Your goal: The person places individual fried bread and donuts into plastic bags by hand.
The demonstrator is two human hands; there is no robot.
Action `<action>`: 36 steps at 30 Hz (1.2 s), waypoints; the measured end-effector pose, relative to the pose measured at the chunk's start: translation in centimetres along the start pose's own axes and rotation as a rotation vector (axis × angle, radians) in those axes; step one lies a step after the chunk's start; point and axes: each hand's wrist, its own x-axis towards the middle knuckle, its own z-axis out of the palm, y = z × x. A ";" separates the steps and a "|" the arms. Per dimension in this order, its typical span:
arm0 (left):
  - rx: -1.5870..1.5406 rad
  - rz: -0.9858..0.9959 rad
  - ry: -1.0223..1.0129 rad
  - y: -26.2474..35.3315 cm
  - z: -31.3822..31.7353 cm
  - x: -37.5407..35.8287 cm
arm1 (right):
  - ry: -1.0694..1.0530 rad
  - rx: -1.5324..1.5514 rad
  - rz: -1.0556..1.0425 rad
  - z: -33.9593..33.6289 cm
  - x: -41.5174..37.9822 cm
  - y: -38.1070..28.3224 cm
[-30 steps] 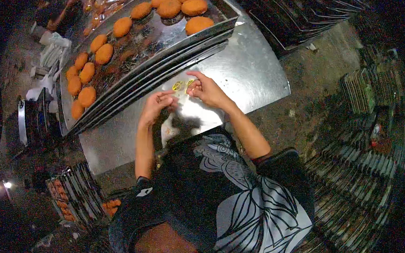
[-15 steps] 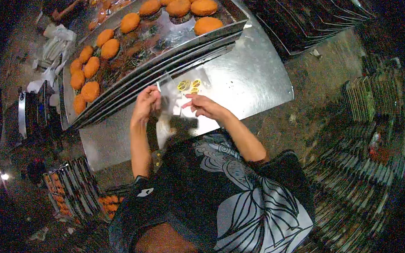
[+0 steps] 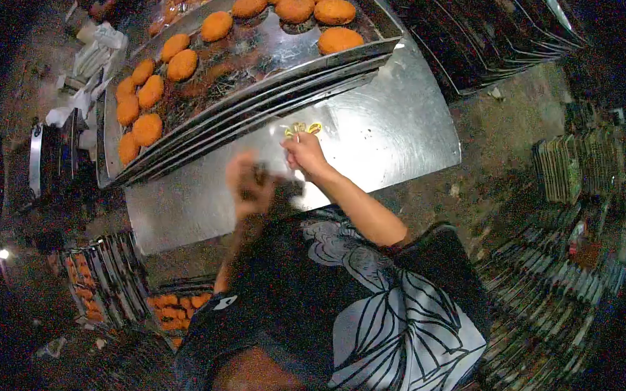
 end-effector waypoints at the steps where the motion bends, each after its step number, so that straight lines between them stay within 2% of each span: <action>1: 0.073 0.123 0.021 1.4 0.8 -0.2 | -0.006 -0.009 0.005 0.4 0.3 0.2; 4: 0.143 0.099 -0.013 0.0 2.8 -0.8 | -0.106 0.203 -0.023 1.2 0.5 0.7; 6: 0.199 -0.023 -0.139 -0.7 3.1 -1.1 | -0.075 0.211 -0.017 1.2 0.2 1.0; 8: 0.190 -0.077 -0.152 0.0 3.4 -1.2 | -0.037 0.223 -0.006 0.9 -0.2 1.2; 10: 0.185 -0.132 -0.167 0.6 2.8 -0.6 | -0.141 0.539 -0.025 0.6 -0.7 1.3; 11: -0.040 -0.319 -0.173 0.3 2.2 0.3 | -0.138 0.545 -0.027 0.3 -1.3 1.4; 12: -0.268 -0.504 -0.179 -0.2 1.8 1.1 | -0.175 0.471 -0.146 -0.3 -2.4 1.7; 13: -0.268 -0.498 -0.187 -0.8 1.7 1.7 | -0.209 0.393 -0.265 -1.0 -3.6 2.0; 14: -0.308 -0.566 -0.133 -1.3 1.6 2.4 | -0.184 -0.002 -0.282 -1.9 -4.5 2.3; 15: -0.347 -0.636 -0.080 -1.0 1.4 3.4 | -0.138 -0.455 -0.396 -2.3 -5.6 2.4; 16: -0.238 -0.551 -0.087 -0.4 1.0 4.3 | -0.122 -0.672 -0.404 -2.9 -6.7 2.0; 17: -0.238 -0.551 -0.093 -0.4 1.4 4.3 | -0.105 -0.890 -0.409 -3.0 -7.7 1.3; 18: -0.315 -0.460 -0.162 -0.2 1.9 4.4 | -0.100 -0.889 -0.409 -2.9 -8.1 1.3; 19: -0.391 -0.364 -0.230 0.1 2.3 4.5 | 0.054 -0.888 -0.461 -2.8 -8.4 1.3; 20: -0.089 0.103 -0.399 1.5 1.7 4.7 | 0.209 -0.884 -0.516 -2.7 -8.5 1.1; 21: -0.342 -0.311 -0.546 2.5 2.4 4.1 | 0.215 -0.886 -0.526 -2.7 -8.3 1.1; 22: -0.363 -0.088 -0.555 2.2 3.6 3.0 | 0.238 -0.897 -0.554 -2.9 -8.0 1.3; 23: -0.253 -0.056 -0.555 3.1 3.2 3.1 | 0.259 -0.909 -0.583 -2.8 -7.8 1.3; 24: -0.321 -0.052 -0.403 3.1 3.4 3.2 | 0.229 -0.887 -0.615 -2.5 -7.8 1.0; 25: -0.388 -0.045 -0.246 3.0 3.6 3.5 | 0.177 -0.649 -0.323 -2.0 -7.9 0.6; 27: -0.270 -0.030 -0.085 3.1 3.4 3.5 | -0.005 -0.239 0.053 -1.5 -6.9 -2.0; 28: -0.399 -0.112 -0.125 1.5 5.5 1.5 | -0.224 0.612 0.284 -2.0 -5.6 -3.3; 29: -0.528 -0.191 -0.168 -0.1 7.4 0.3 | -0.390 0.713 0.260 -3.0 -3.2 -3.4; 30: -0.226 0.174 -0.094 4.1 1.7 3.4 | -0.300 0.640 0.052 -1.3 -2.5 -5.4; 31: -0.441 0.290 0.023 2.2 2.7 3.4 | -0.209 0.567 -0.157 1.1 -2.1 -7.1; 33: -0.699 -0.172 0.249 1.8 2.1 5.4 | -0.258 0.881 -0.275 6.9 -3.7 -10.4; 34: -1.308 -0.544 0.463 1.3 1.4 6.7 | -0.586 0.924 -0.243 6.9 -2.7 -8.5; 35: -1.870 -0.797 0.188 -3.0 0.9 6.6 | -0.847 1.528 0.320 7.2 -1.0 -5.3; 36: -1.857 -0.835 0.035 -5.2 -2.0 6.4 | -0.663 0.967 0.301 8.9 -2.2 -5.3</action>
